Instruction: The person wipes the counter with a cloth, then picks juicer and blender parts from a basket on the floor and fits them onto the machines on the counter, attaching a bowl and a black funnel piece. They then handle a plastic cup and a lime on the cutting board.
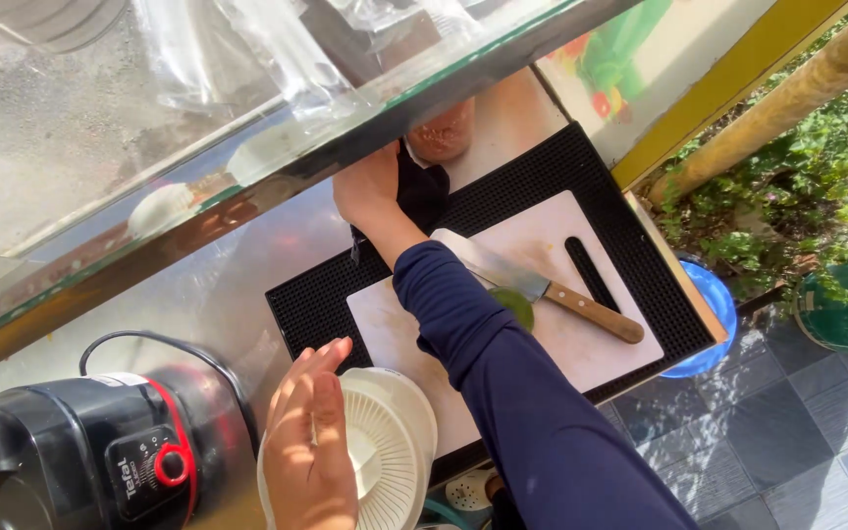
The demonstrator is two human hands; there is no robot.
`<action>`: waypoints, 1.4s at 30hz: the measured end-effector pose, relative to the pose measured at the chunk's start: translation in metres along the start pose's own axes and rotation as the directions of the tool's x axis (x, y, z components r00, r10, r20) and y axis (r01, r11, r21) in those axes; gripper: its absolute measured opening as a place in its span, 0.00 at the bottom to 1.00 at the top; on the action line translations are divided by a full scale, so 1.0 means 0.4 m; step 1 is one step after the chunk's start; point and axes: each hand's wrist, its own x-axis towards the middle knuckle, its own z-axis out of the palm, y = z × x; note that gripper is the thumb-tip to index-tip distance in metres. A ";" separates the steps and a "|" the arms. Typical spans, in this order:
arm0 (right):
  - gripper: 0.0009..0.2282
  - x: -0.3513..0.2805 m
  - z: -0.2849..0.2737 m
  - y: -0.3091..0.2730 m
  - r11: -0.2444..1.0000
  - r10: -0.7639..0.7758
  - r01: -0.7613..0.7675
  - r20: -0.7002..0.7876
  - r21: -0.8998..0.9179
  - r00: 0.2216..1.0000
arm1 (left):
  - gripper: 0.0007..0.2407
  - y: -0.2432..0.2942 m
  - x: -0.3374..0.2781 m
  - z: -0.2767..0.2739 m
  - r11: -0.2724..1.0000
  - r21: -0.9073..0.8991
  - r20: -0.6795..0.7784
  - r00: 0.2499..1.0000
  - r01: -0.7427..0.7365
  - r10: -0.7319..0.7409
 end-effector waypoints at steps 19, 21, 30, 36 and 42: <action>0.17 -0.042 -0.029 0.021 0.955 0.028 -0.116 0.305 0.274 0.952 | 0.47 -0.048 0.689 0.268 0.725 0.153 -0.368 0.642 -0.672 0.673; 0.20 -0.074 0.054 0.052 0.982 -0.170 0.182 0.206 -0.041 0.964 | 0.46 -0.016 0.685 0.298 0.735 0.146 -0.369 0.653 -0.662 0.662; 0.20 -0.033 0.107 0.063 0.974 -0.217 0.213 0.049 0.083 0.975 | 0.41 0.041 0.616 0.200 0.769 0.261 -0.312 0.703 -0.584 0.639; 0.21 -0.134 -0.101 0.022 0.929 -0.337 0.353 0.132 -0.115 0.932 | 0.38 0.079 0.507 0.098 0.798 0.318 -0.289 0.749 -0.511 0.596; 0.20 0.074 0.102 0.113 0.925 -0.344 0.319 0.100 0.207 0.934 | 0.35 0.039 0.413 -0.017 0.795 0.421 -0.258 0.782 -0.438 0.568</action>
